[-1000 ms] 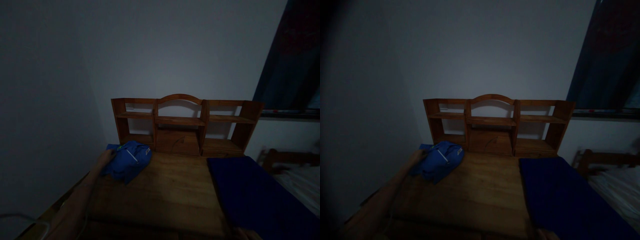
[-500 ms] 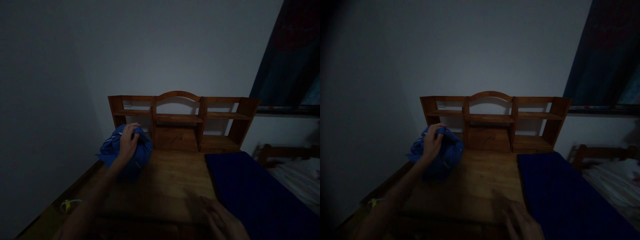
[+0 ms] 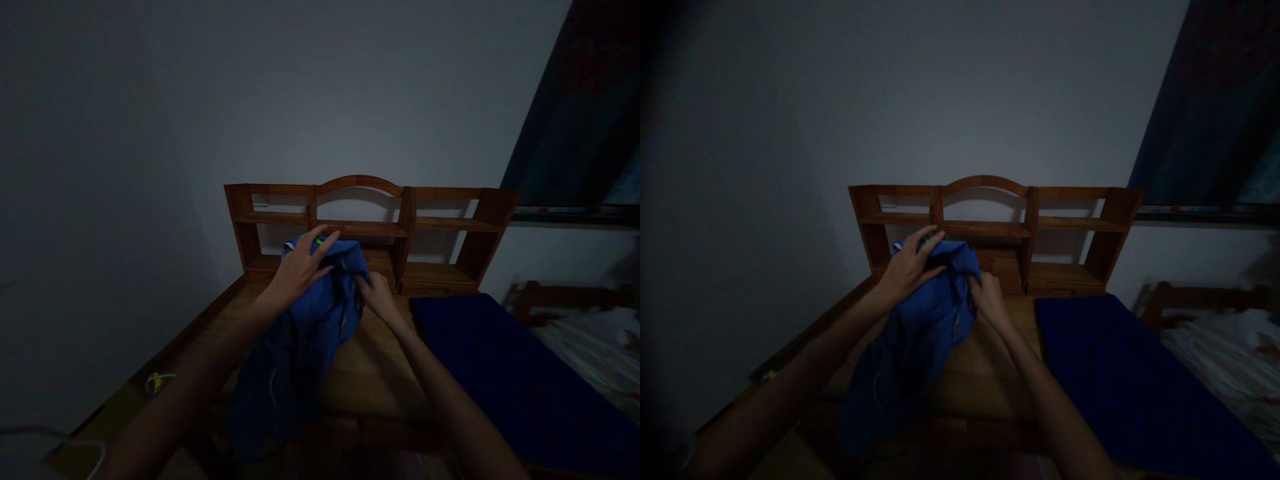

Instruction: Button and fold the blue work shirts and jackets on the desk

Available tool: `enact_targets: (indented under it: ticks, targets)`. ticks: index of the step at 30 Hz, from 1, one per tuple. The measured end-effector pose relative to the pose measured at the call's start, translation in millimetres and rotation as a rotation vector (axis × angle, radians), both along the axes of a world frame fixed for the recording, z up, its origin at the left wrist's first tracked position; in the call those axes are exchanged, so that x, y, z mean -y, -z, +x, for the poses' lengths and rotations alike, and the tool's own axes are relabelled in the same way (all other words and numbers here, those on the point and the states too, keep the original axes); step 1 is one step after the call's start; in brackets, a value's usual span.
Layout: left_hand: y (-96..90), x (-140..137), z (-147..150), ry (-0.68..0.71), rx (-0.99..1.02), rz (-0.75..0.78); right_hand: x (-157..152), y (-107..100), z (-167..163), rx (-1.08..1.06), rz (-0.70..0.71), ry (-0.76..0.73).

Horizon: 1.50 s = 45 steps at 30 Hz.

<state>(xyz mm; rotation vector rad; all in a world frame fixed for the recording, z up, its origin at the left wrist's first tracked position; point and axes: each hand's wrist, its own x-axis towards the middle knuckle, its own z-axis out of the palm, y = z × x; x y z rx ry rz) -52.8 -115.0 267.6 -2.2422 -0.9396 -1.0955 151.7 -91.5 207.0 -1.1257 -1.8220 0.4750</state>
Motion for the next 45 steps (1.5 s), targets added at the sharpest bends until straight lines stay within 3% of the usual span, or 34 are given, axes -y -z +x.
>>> enact_targets:
  ticks: [3,5,7,9,13,17,21,24,26,29,32,35,38,41,45]
  targets:
    - [20.4,-28.2,-34.8,-0.284,0.173,-0.178,-8.3,-32.9,20.4,-0.218,-0.022,-0.014]
    - [37.2,-47.3,-54.2,-0.330,0.179,-0.470,-7.6,-55.3,30.4,-0.327,-0.005,-0.032]
    - [51.5,-61.2,-64.0,-0.198,0.184,-0.744,-3.0,-76.0,36.0,-0.387,0.030,-0.051]
    - [61.8,-66.0,-61.7,0.021,0.245,-0.910,3.5,-94.3,37.7,-0.414,0.064,-0.056]
    - [78.1,-52.8,-30.4,0.353,0.304,-1.110,13.3,-122.8,35.1,-0.413,0.149,-0.031]
    - [99.8,-43.0,4.3,0.442,0.239,-1.188,12.1,-142.1,35.9,-0.419,0.209,-0.041]
    - [112.4,-55.0,16.8,0.306,0.302,-1.159,10.9,-162.0,49.0,-0.432,0.185,-0.162]
    - [105.9,-66.2,14.0,0.221,0.477,-0.986,15.7,-181.9,62.9,-0.410,0.143,-0.247]
    - [94.9,-70.2,10.2,0.220,0.668,-0.876,19.7,-195.6,71.5,-0.373,0.184,-0.243]
    - [70.4,-70.5,3.2,0.300,0.972,-0.741,21.8,-211.5,84.6,-0.247,0.357,-0.138]
    - [41.7,-62.6,-4.2,0.245,1.079,-0.422,16.2,-217.0,101.4,0.030,0.454,-0.032]
    - [20.8,-43.7,-8.0,0.087,0.948,-0.085,3.3,-209.3,120.4,0.358,0.438,0.045]
    - [20.3,-19.1,-9.4,-0.031,0.771,0.071,-12.3,-190.9,135.6,0.544,0.483,0.155]
    - [37.9,-1.4,-15.8,-0.055,0.601,0.010,-24.1,-169.7,141.6,0.576,0.462,0.236]
    - [57.1,1.4,-24.9,-0.029,0.530,-0.123,-24.8,-149.5,129.1,0.639,0.388,0.208]
